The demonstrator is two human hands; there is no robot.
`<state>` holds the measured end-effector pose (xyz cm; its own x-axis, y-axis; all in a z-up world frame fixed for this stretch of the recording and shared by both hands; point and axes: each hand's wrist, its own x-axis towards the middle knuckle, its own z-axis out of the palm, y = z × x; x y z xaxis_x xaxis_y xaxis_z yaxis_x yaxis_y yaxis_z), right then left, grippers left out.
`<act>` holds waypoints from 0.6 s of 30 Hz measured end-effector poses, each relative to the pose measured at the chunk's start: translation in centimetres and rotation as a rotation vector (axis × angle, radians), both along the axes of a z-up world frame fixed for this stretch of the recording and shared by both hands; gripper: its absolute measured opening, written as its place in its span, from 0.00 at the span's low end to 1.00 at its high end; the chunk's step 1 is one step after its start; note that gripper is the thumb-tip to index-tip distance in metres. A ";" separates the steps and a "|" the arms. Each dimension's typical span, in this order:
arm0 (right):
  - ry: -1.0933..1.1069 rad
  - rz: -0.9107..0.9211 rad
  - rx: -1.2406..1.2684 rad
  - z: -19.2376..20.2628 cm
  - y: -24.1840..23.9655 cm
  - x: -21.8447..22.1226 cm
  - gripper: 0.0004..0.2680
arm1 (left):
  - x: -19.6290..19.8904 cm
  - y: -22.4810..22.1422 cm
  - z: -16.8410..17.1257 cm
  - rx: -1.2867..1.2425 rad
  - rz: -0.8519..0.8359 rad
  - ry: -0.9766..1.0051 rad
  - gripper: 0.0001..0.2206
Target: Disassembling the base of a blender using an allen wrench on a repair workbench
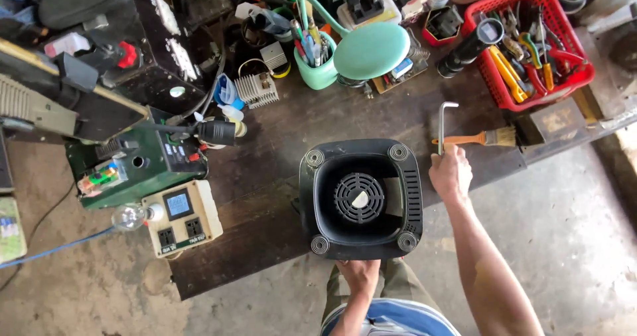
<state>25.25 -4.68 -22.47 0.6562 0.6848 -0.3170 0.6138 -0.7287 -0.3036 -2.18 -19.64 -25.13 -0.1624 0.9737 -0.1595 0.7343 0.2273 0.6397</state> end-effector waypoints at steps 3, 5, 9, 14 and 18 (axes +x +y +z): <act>0.039 0.080 -0.048 0.8 0.9 1.4 0.07 | 0.6 2.6 6.8 -0.153 0.046 -0.254 0.13; 0.072 0.107 0.123 1.1 0.4 2.1 0.06 | -0.8 4.1 11.5 -0.067 0.055 -0.315 0.10; 0.336 -0.042 0.383 14.3 -0.5 -0.9 0.08 | -4.0 4.8 19.3 -0.160 0.327 -0.542 0.24; 0.685 0.151 0.816 26.1 -5.3 -3.9 0.05 | -10.2 3.4 19.1 0.306 0.243 -0.413 0.11; 0.418 0.658 0.822 26.2 -6.6 -5.3 0.08 | -7.2 7.9 31.4 0.564 -0.207 -0.432 0.07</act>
